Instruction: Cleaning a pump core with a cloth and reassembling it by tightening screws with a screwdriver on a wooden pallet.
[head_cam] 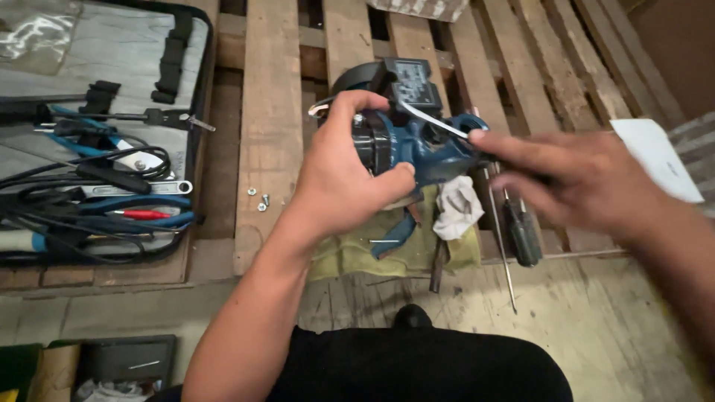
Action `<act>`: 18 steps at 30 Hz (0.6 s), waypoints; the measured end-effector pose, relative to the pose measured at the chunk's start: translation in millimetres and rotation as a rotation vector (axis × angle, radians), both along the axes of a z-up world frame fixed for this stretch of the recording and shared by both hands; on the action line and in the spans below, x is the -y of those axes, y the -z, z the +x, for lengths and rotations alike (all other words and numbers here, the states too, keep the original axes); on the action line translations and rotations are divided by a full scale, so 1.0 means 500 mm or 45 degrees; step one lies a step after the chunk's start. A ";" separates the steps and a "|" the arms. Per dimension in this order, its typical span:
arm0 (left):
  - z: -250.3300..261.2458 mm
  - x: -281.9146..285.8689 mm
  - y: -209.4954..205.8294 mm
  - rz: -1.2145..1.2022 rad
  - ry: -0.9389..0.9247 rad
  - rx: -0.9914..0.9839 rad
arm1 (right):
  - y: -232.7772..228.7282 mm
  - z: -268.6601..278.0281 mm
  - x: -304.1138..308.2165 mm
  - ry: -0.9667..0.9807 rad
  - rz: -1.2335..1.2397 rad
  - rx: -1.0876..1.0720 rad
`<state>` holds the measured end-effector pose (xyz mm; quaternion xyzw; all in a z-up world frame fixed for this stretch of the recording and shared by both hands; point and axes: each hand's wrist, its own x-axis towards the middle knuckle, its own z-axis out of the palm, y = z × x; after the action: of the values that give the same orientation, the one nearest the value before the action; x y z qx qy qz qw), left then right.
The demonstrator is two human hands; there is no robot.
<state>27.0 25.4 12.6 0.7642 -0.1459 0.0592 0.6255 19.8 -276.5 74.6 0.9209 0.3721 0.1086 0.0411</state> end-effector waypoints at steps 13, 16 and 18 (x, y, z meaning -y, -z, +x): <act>-0.014 0.014 0.022 -0.026 -0.079 -0.052 | 0.005 -0.028 -0.010 -0.041 0.277 -0.021; -0.019 0.015 0.020 -0.035 -0.084 -0.113 | 0.057 -0.065 0.013 0.020 0.641 -0.015; -0.019 0.017 0.025 -0.040 -0.083 -0.125 | 0.104 -0.087 0.016 0.020 0.899 -0.069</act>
<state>17.8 16.9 -0.1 0.7607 -0.0889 0.0442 0.6415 -23.9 -284.4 22.6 0.8837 0.3055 0.2058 -0.2887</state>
